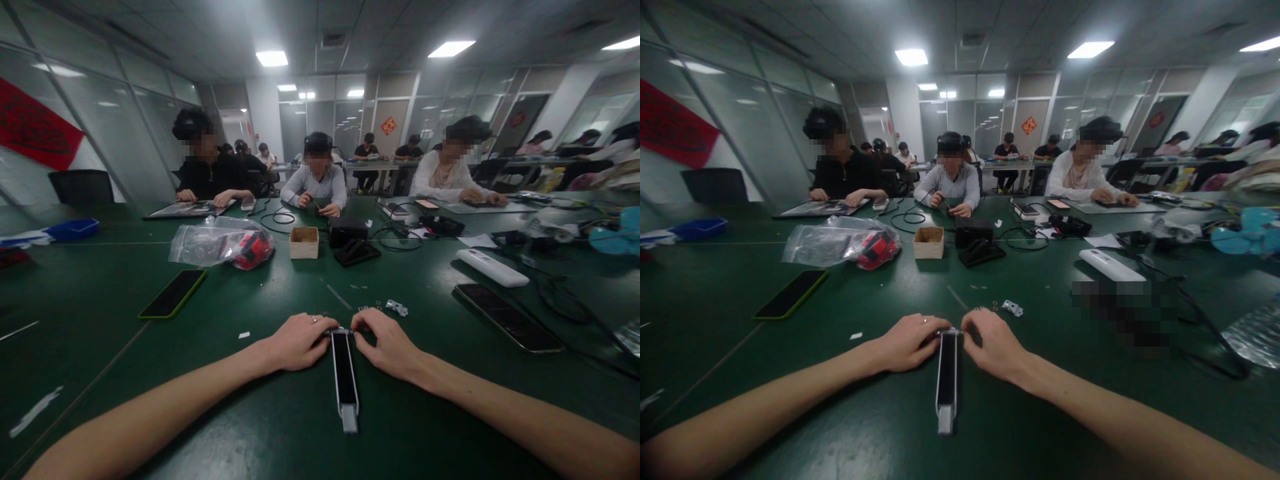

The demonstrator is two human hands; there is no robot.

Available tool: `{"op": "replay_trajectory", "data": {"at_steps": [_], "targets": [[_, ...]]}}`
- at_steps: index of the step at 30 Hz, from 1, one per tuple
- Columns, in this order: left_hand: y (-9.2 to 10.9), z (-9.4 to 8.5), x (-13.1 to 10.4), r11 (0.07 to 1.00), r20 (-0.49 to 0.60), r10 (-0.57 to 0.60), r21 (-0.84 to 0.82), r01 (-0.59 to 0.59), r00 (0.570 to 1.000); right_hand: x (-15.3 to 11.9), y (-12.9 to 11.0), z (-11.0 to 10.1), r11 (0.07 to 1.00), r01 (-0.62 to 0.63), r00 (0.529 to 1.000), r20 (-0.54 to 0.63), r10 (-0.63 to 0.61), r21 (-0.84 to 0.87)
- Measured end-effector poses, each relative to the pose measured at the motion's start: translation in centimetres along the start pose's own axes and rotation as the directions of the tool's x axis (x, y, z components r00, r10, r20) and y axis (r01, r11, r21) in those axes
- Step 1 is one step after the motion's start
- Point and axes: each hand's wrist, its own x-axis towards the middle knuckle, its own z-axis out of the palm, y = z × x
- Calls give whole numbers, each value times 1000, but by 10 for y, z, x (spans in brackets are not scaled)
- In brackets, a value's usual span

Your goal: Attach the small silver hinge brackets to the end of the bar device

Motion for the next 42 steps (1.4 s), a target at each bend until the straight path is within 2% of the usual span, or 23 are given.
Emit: {"op": "replay_trajectory", "data": {"at_steps": [11,20,31,42], "targets": [[2,-3,0,1000,-3,-6,6,6,1000,0,2,0,1000,-1,999,38,1,10],[1,-2,0,1000,-3,-8,9,8,1000,0,2,-1,998,43,996,72,-46,46],[0,-1,0,1000,3,1,30,-1,1000,0,1,-2,996,73,995,65,-76,45],[2,-2,-1,999,-1,-14,31,14,1000,1,-6,-4,993,115,993,10,-115,-31]]}}
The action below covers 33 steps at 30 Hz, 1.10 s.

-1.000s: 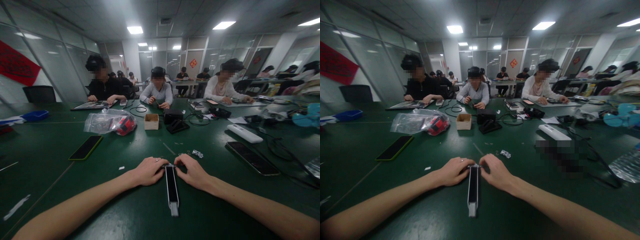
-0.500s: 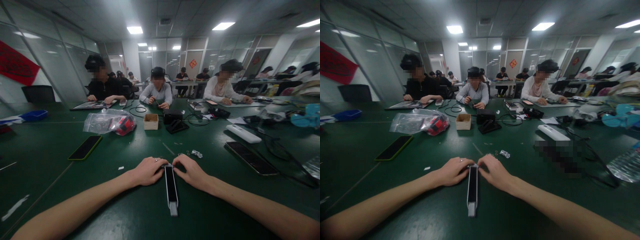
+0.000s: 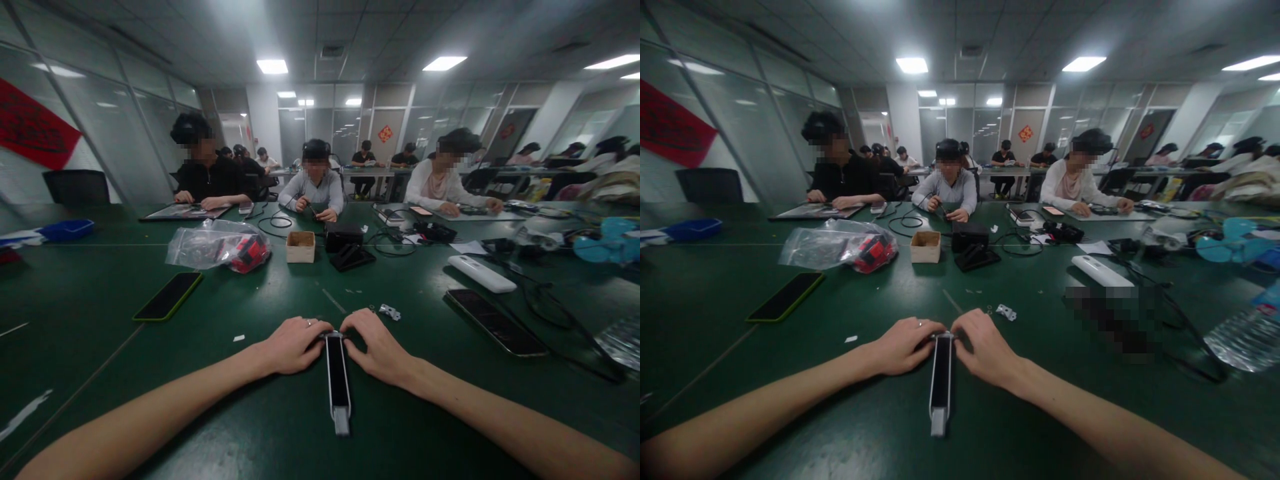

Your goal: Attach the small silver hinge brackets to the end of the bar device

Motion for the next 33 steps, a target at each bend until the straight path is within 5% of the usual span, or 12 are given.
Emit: {"op": "replay_trajectory", "data": {"at_steps": [10,16,22,33], "targets": [[2,0,1,1000,-4,-6,-5,6,1000,-1,0,-1,996,74,997,-27,-75,-43],[1,0,1,1000,7,-14,6,14,1000,-3,28,-17,981,43,988,-140,-71,-189],[0,1,0,999,-15,-1,-35,1,1000,-6,54,-32,944,19,1000,-7,-22,-329],[0,0,0,999,-14,-2,-40,1,1000,-5,68,-28,985,22,996,90,-7,-169]]}}
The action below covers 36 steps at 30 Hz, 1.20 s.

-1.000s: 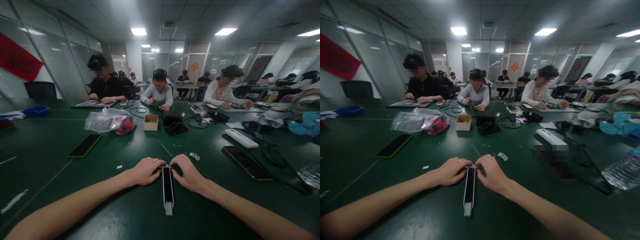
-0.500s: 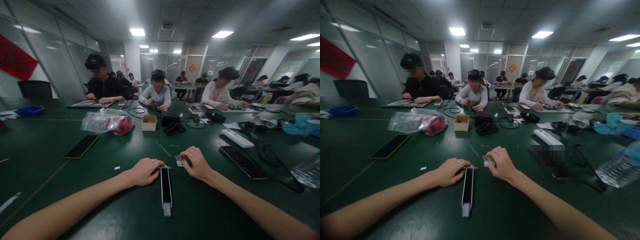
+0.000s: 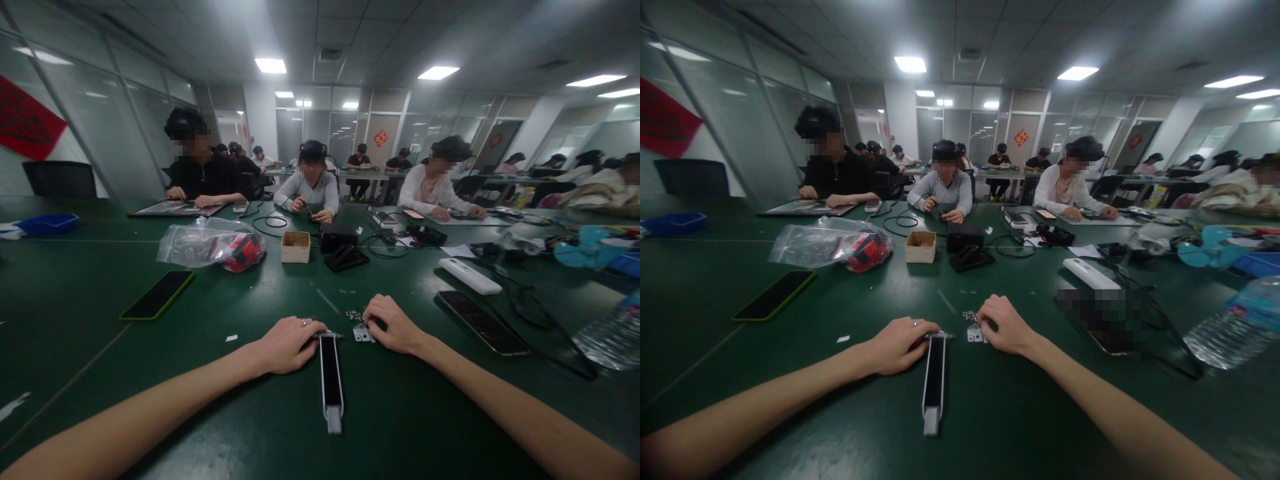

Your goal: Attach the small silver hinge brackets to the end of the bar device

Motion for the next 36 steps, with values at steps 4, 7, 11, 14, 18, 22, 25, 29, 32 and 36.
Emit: {"op": "replay_trajectory", "data": {"at_steps": [4,7,11,14,18,22,25,29,32,36], "targets": [[0,-1,0,1000,9,2,-6,-2,1000,1,3,2,997,-82,994,-75,82,0],[0,-1,0,1000,15,2,-6,-2,1000,3,4,4,995,-98,994,-46,97,-29],[0,-1,0,1000,20,1,-6,-1,1000,4,3,5,991,-111,994,-15,110,-75],[0,-2,-1,1000,21,1,-10,-1,1000,4,2,5,988,-133,991,0,134,-80],[0,-2,-1,1000,20,9,-14,-9,1000,7,2,4,983,-167,985,39,170,-70],[0,-2,0,1000,23,10,-9,-10,1000,13,1,-8,969,-225,956,169,240,-104],[0,-2,0,1000,25,13,-2,-13,1000,18,-2,-19,953,-279,901,310,304,-120],[1,-3,0,1000,24,11,-8,-11,1000,22,-4,-27,943,-302,862,383,333,-140],[1,-3,0,1000,22,11,-7,-11,1000,24,-6,-27,949,-262,873,377,310,-175],[0,-3,0,1000,21,12,-8,-12,1000,25,-9,-26,963,-209,891,372,259,-169]]}}
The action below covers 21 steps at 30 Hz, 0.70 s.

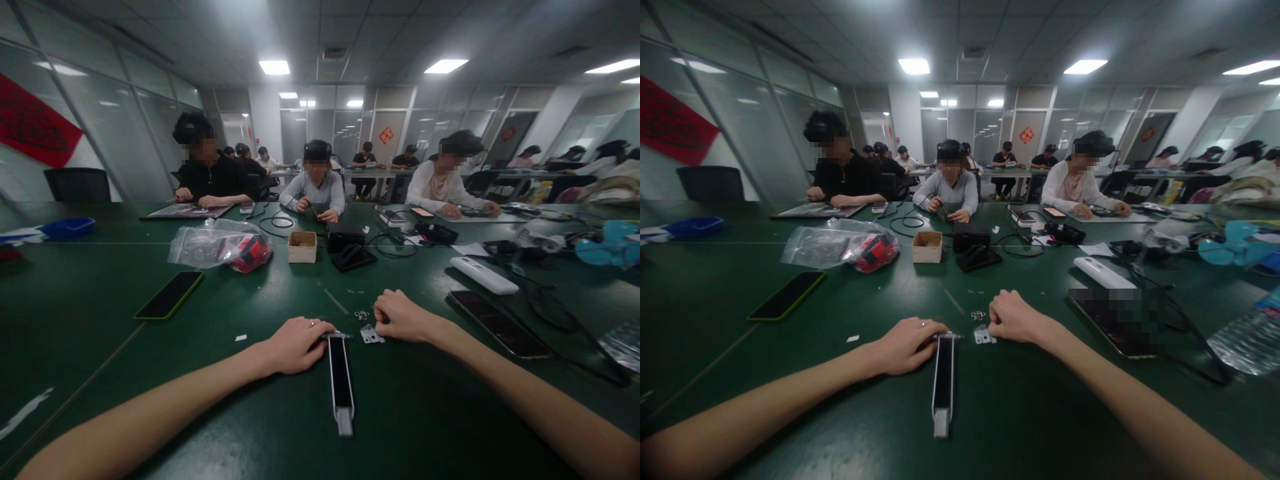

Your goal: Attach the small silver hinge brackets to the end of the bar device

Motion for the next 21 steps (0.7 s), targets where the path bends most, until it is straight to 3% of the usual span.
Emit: {"op": "replay_trajectory", "data": {"at_steps": [6,9,12,17,21], "targets": [[-1,1,0,1000,-7,-14,8,14,1000,1,7,-4,994,3,999,42,-7,105],[-1,1,-1,1000,-11,-9,-6,8,1000,1,7,-8,993,52,997,-60,-45,109],[0,0,-1,1000,-10,-11,-7,11,1000,-3,-8,-6,979,130,973,-212,-96,155],[0,1,0,1000,-2,-15,26,15,1000,-11,-45,25,948,259,900,-404,-166,186],[0,3,0,999,-7,-14,35,14,1000,-14,-54,43,936,300,859,-478,-182,182]]}}
